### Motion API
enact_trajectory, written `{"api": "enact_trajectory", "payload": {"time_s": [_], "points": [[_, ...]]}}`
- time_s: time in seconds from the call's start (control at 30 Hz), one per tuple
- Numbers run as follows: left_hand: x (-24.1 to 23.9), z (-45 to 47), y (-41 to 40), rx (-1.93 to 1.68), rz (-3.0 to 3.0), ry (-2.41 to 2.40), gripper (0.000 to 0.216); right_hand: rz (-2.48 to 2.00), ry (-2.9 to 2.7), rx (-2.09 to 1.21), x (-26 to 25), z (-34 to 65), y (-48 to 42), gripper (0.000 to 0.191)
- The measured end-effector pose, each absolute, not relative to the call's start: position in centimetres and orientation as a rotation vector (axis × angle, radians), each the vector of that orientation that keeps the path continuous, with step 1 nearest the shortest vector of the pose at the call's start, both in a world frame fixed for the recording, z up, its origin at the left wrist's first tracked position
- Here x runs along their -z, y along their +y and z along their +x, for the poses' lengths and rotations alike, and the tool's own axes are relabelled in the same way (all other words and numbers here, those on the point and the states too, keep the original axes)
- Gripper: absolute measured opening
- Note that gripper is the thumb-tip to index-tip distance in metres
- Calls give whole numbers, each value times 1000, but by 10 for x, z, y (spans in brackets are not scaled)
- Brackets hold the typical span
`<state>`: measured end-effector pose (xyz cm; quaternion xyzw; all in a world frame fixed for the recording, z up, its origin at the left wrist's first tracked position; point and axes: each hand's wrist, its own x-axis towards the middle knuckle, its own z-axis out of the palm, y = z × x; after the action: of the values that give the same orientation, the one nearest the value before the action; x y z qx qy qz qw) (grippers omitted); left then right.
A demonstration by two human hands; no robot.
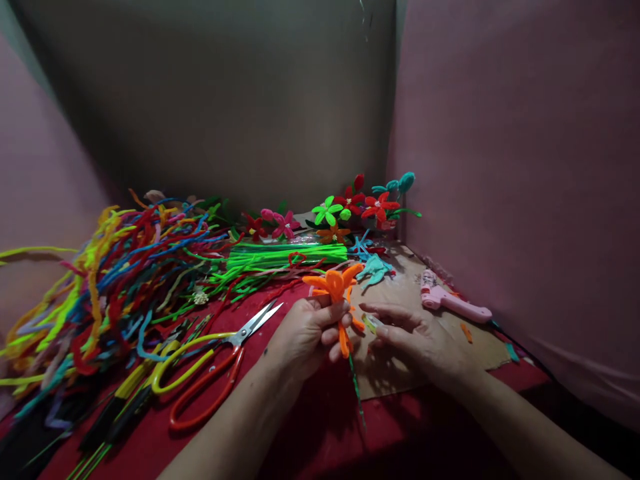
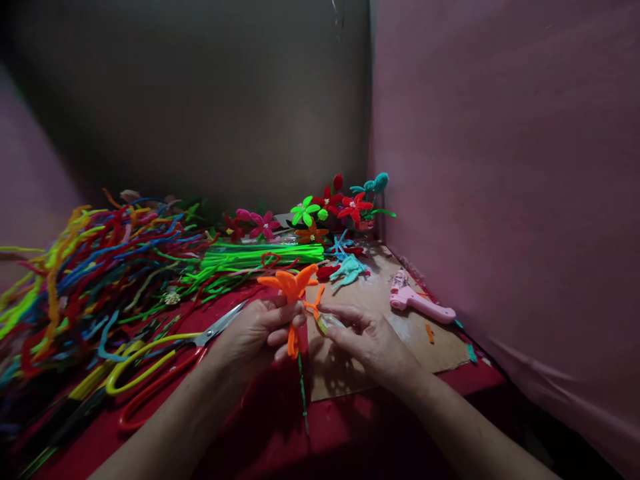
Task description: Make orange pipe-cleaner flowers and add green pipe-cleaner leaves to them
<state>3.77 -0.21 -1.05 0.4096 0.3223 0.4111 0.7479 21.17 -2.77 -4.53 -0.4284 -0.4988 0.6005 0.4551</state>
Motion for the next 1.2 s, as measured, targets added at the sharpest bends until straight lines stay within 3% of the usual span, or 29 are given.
{"api": "enact_trajectory", "payload": {"time_s": [0.2,0.33,0.53,0.73,0.97,1.2], "points": [[12,38,-2,-836,886,708,16,-873,-1132,-1759,46,214,-25,23],[15,39,-2,-779,906,672,17,-643,-1083,-1918,43,208,-25,25],[16,39,-2,-797,891,673,18,-545,-1033,-1868,37,189,-27,8],[16,39,-1,-815,914,708,20,-568,-1108,-1849,36,185,-25,18],[16,46,-6,-830,982,745,19,-969,-1420,-1394,25,211,-21,23],[20,46,-5,-847,1010,727,22,-890,-1524,-1238,8,213,-29,22]]}}
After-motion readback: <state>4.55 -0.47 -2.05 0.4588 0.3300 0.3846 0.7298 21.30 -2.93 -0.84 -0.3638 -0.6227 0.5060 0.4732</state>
